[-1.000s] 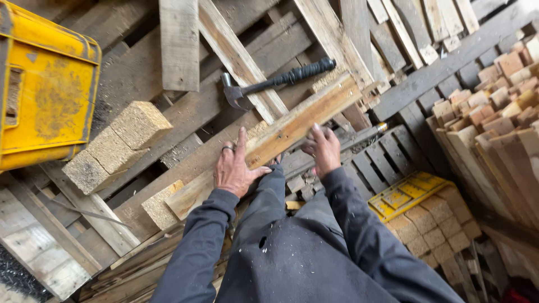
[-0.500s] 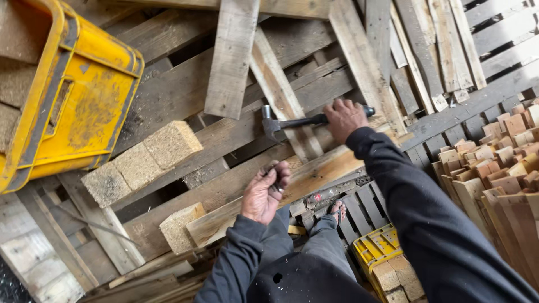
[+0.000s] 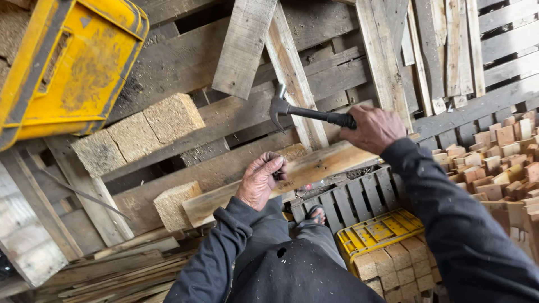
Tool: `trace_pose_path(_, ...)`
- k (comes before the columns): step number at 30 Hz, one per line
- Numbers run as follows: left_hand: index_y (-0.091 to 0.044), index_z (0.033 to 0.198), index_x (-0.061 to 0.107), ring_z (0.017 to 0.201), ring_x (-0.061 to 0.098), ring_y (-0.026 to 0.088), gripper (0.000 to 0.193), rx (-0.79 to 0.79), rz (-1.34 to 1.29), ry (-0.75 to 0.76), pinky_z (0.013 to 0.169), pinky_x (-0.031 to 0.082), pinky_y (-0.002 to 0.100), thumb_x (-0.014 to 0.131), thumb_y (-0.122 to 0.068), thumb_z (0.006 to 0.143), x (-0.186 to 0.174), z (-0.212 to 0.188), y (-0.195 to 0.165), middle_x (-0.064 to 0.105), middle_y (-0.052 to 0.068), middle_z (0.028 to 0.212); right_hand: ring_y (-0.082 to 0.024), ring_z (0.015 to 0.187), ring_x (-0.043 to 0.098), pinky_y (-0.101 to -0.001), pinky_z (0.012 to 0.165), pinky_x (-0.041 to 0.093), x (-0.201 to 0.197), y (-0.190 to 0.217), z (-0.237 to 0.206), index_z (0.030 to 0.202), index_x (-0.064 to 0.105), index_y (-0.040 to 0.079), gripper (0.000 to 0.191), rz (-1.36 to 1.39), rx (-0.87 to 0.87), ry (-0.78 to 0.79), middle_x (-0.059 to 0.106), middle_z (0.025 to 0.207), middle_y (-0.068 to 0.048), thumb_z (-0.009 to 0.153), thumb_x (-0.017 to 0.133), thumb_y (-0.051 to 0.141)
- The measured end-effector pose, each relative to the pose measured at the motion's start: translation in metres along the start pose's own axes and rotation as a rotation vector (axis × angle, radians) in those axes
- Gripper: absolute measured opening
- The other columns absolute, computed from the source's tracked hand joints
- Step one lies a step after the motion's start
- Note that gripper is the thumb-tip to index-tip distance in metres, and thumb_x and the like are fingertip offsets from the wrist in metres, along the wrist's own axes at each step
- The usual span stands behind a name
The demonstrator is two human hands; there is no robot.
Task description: The person hammers nails into wooden planks to assemble a pallet frame, then retrieves small wooden blocks from a yellow crate and places them between the planks. The person continues hammering nails to secure the blocks and planks together.
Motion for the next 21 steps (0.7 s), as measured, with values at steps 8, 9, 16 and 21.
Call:
trace_pose_path(8,-0.009,0.096,0.074,0.070,0.061,0.007,0.008,0.558,0.746,-0.199,0.062,0.057,0.022,0.075,-0.017,0.096,0.025,-0.006,0.039,0.071,-0.002,0.083,-0.007,0.054,0.050,-0.0263,0.046,0.044,0.098,0.035,-0.161,0.102,0.058,0.006,0.031,1.294,0.033,-0.163,0.056,0.070,0.003,0.095,0.066,0.035)
trace_pose_path(9,-0.010,0.096,0.073,0.071,0.065,0.007,0.007,0.656,0.843,-0.204,0.061,0.059,0.022,0.075,-0.018,0.095,0.030,-0.005,0.040,0.073,-0.001,0.084,-0.007,0.050,0.048,-0.0268,0.043,0.043,0.118,0.043,-0.181,0.102,0.055,0.005,0.032,1.470,0.150,-0.093,0.051,0.068,0.004,0.094,0.069,0.032)
trace_pose_path(16,-0.007,0.103,0.078,0.079,0.076,0.015,0.014,0.890,1.137,-0.353,0.071,0.061,0.029,0.079,-0.015,0.091,0.050,-0.010,0.042,0.080,0.008,0.094,-0.009,0.045,0.049,-0.0269,0.041,0.041,0.198,0.065,-0.232,0.102,0.054,0.006,0.028,1.478,0.418,-0.006,0.050,0.059,0.001,0.097,0.062,0.033)
trace_pose_path(21,-0.009,0.107,0.077,0.084,0.078,0.017,0.018,0.933,1.091,-0.301,0.074,0.061,0.029,0.080,-0.017,0.091,0.058,-0.018,0.039,0.079,0.009,0.098,-0.011,0.042,0.047,-0.0282,0.040,0.039,0.190,0.066,-0.233,0.097,0.055,0.007,0.028,1.522,0.443,0.001,0.049,0.059,0.000,0.096,0.062,0.034)
Point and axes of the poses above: each hand's wrist, its own z-axis towards the middle knuckle, its own x-axis out of the palm, y = z × x, the point moved 2 cm from there along z, towards the middle knuckle
